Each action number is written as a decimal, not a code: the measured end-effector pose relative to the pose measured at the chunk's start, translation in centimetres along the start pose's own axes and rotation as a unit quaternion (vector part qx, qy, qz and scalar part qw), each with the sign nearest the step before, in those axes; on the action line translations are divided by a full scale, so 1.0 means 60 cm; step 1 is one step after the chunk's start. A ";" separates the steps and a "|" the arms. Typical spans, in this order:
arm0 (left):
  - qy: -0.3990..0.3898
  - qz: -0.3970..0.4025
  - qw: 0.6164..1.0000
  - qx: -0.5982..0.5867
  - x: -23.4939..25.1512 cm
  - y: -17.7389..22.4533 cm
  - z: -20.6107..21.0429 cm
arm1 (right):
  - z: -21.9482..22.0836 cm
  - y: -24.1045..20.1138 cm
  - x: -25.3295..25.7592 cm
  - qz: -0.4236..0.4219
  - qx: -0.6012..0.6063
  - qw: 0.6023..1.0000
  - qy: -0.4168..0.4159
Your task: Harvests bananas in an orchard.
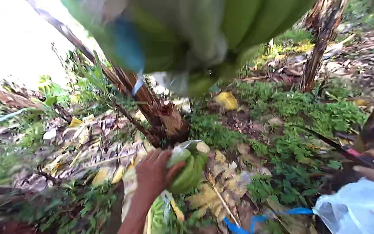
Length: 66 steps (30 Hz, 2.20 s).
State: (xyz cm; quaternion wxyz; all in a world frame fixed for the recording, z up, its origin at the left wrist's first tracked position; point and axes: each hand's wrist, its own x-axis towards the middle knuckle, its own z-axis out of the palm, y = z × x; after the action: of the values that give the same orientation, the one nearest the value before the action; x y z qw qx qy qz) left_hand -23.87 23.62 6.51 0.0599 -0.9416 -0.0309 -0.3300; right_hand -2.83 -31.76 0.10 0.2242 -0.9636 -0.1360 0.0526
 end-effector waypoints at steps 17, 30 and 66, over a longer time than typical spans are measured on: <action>-0.315 -0.257 0.874 -0.268 -0.389 0.097 0.342 | 0.688 -0.200 -0.188 0.239 0.602 0.697 -0.307; -0.254 -0.235 0.922 -0.176 -0.494 0.110 0.425 | 0.723 -0.322 -0.194 0.403 0.667 0.537 -0.322; -0.528 -0.274 0.795 -0.122 -0.727 -0.100 0.468 | 0.627 -0.080 -0.206 0.376 0.705 0.599 -0.051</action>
State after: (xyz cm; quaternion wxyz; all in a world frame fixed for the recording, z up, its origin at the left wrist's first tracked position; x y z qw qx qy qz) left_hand -41.16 32.49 -41.97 -0.1740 -0.9213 -0.2738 0.2144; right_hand -21.95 -15.43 -30.87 0.7865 -0.4681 0.3068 0.2611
